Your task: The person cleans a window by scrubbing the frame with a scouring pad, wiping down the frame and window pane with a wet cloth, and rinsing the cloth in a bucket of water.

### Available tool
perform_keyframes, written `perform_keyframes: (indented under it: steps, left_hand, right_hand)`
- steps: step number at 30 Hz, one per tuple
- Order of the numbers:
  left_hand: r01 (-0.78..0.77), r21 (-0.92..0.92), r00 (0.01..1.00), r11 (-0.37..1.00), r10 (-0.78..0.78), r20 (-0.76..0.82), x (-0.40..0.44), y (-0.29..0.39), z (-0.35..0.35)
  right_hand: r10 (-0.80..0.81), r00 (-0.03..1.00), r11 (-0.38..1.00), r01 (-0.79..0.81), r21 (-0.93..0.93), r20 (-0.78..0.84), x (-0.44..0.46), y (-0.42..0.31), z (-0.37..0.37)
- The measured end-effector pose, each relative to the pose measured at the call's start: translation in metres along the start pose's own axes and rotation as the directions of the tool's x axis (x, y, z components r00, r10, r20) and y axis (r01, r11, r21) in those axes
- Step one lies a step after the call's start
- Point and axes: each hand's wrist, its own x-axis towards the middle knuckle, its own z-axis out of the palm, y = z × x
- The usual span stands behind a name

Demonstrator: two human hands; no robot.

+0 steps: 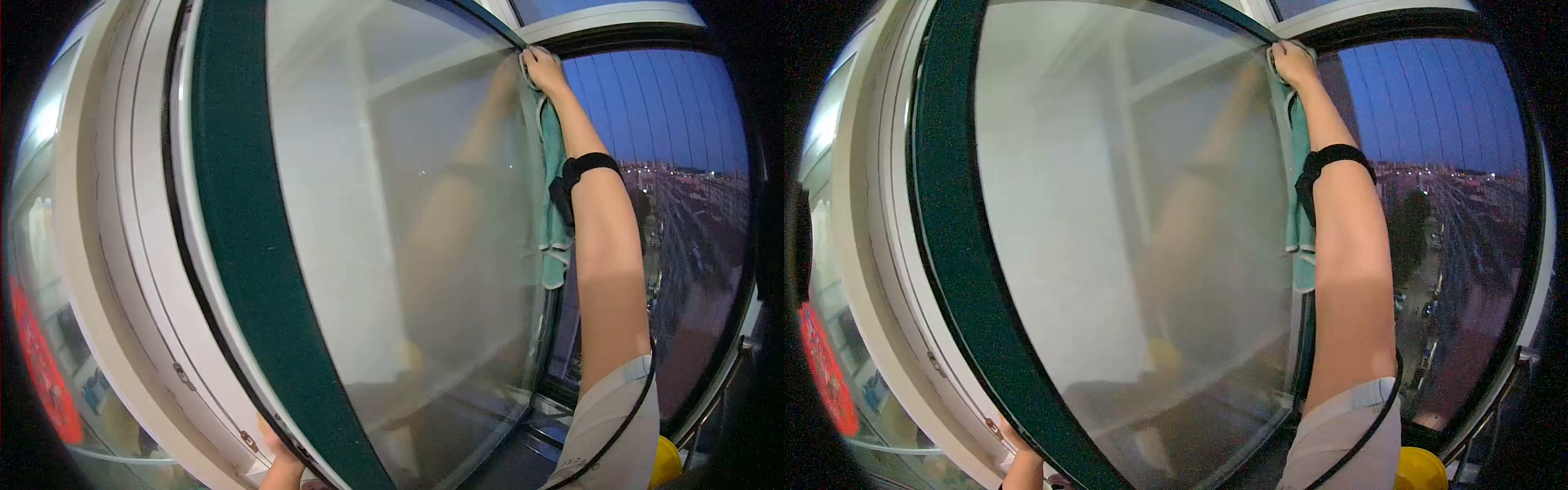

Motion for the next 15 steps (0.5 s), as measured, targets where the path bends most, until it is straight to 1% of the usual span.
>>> perform_keyframes:
  steps: [1,3,4,5,7,8,10,11,12,13,15]
  left_hand:
    - [-0.028,0.038,1.0,0.999,0.028,0.014,0.0,-0.004,0.003]
    - [-0.049,0.055,0.996,0.997,0.045,0.07,0.001,0.002,0.017]
    - [-0.057,0.059,0.994,0.997,0.052,0.093,0.001,0.003,0.022]
    - [-0.075,0.074,0.987,0.994,0.064,0.145,0.001,0.004,0.027]
    - [-0.135,0.112,0.956,0.985,0.099,0.278,0.001,0.01,0.036]
    - [-0.172,0.13,0.934,0.977,0.119,0.338,0.001,0.012,0.041]
    - [-0.158,0.078,0.926,0.984,0.12,0.357,0.0,0.01,0.052]
    - [-0.146,0.052,0.925,0.988,0.118,0.361,0.0,0.009,0.057]
    - [-0.151,0.033,0.925,0.988,0.129,0.358,0.001,0.009,0.062]
    - [-0.148,0.055,0.929,0.987,0.12,0.349,0.0,0.008,0.067]
    - [-0.142,0.1,0.938,0.985,0.102,0.332,-0.001,0.006,0.077]
  right_hand:
    - [-0.005,1.0,1.0,0.005,0.005,-0.002,0.006,-0.001,0.004]
    - [-0.103,0.994,0.992,0.105,0.072,-0.032,0.016,-0.023,-0.005]
    - [-0.208,0.978,0.972,0.209,0.102,-0.021,0.024,-0.03,-0.009]
    - [-0.217,0.976,0.971,0.218,0.099,-0.018,0.026,-0.041,-0.015]
    - [-0.344,0.939,0.93,0.342,0.136,-0.014,0.023,-0.08,-0.03]
    - [-0.351,0.936,0.928,0.349,0.132,-0.008,0.024,-0.094,-0.031]
    - [-0.47,0.88,0.809,0.462,0.363,-0.072,0.027,-0.125,-0.034]
    - [-0.476,0.877,0.808,0.468,0.36,-0.072,0.028,-0.143,-0.037]
    - [-0.534,0.839,0.735,0.522,0.433,-0.105,0.03,-0.164,-0.04]
    - [-0.587,0.798,0.652,0.568,0.503,-0.141,0.032,-0.186,-0.042]
    - [-0.58,0.788,0.603,0.585,0.543,-0.206,0.018,-0.241,-0.055]
